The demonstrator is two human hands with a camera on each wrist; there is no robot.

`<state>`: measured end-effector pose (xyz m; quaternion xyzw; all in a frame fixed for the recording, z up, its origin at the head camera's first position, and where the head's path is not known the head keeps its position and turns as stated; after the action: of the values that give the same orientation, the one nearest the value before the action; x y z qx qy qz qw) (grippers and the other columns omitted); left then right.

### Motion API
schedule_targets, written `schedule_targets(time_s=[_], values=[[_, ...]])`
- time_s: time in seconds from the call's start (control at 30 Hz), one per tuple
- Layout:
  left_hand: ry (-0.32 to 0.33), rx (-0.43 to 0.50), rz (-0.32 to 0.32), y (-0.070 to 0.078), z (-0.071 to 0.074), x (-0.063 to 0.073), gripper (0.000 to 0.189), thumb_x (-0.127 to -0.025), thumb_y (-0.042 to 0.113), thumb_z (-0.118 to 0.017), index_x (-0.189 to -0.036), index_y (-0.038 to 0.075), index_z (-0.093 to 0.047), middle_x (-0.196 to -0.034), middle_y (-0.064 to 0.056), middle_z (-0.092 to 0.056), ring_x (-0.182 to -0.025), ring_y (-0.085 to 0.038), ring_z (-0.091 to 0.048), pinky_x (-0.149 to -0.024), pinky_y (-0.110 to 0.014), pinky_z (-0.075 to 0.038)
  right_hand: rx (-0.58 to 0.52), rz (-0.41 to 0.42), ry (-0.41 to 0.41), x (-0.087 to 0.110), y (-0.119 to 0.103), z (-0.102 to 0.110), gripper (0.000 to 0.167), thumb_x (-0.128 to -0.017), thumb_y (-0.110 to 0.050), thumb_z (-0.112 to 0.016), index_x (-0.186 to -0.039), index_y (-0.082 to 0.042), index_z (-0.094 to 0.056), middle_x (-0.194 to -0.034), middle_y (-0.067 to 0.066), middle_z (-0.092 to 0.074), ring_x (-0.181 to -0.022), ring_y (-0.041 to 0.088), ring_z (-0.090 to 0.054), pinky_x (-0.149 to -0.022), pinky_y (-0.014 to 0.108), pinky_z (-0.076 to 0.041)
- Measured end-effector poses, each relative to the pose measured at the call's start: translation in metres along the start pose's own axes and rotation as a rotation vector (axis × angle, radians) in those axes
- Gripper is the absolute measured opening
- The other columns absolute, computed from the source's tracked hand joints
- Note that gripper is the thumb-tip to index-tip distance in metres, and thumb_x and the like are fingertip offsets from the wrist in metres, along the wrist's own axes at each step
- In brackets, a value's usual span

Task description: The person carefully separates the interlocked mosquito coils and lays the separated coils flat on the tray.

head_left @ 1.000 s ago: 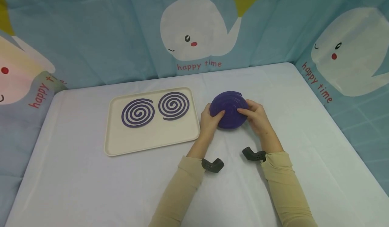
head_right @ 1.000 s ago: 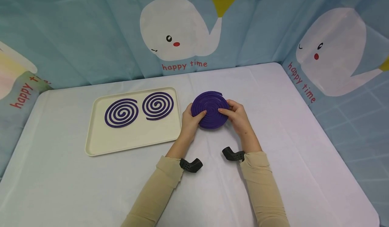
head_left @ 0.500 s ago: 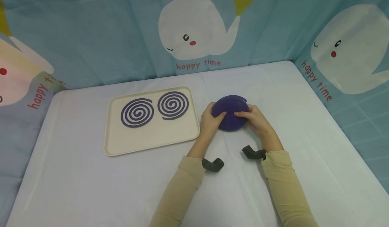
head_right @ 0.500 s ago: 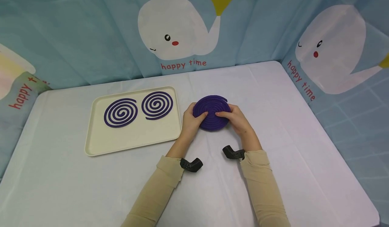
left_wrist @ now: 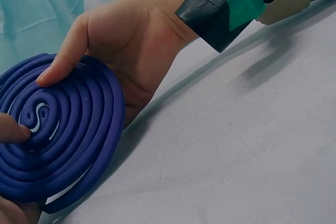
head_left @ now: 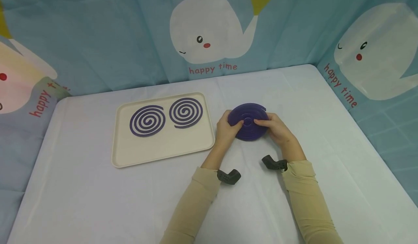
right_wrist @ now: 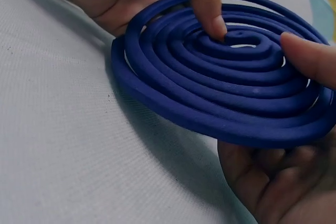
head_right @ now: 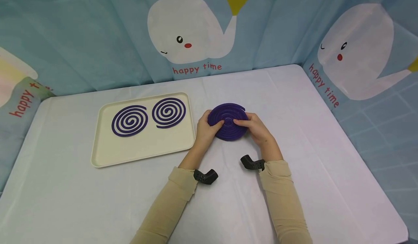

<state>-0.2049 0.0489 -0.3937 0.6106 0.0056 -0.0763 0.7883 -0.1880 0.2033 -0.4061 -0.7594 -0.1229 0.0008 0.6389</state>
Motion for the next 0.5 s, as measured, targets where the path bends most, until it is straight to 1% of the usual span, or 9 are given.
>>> schedule_targets(time_s=[0.27,0.5], values=[[-0.046,0.0,0.028,-0.0031,-0.0043,0.0004,0.041,-0.079,0.012,-0.07,-0.117,0.005,-0.056,-0.114,-0.012,-0.065,-0.108,-0.026,-0.06,-0.094,-0.037,-0.047,-0.046,-0.004,-0.013,0.0011,-0.0009,0.0007,0.033,-0.089,0.005,-0.048,-0.086,-0.017,-0.072,-0.086,-0.003,-0.071,-0.086,0.008,-0.064,-0.085,0.02,-0.046],[-0.037,-0.005,0.061,-0.006,-0.0026,0.0013,0.046,-0.078,0.011,-0.067,-0.121,0.005,-0.051,-0.118,-0.013,-0.063,-0.11,-0.028,-0.058,-0.095,-0.038,-0.046,-0.019,-0.017,-0.016,0.002,-0.0004,0.0,0.031,-0.092,0.002,-0.048,-0.089,-0.019,-0.072,-0.091,-0.005,-0.07,-0.092,0.008,-0.061,-0.087,0.021,-0.045]])
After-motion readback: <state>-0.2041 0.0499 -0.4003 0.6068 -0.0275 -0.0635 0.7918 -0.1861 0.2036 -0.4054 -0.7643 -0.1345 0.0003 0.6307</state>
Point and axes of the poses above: each hand's wrist, its own x-axis away from the middle knuckle, its own z-axis out of the back of the hand, y = z × x, the point moved 9 cm from there along -x, towards the middle knuckle
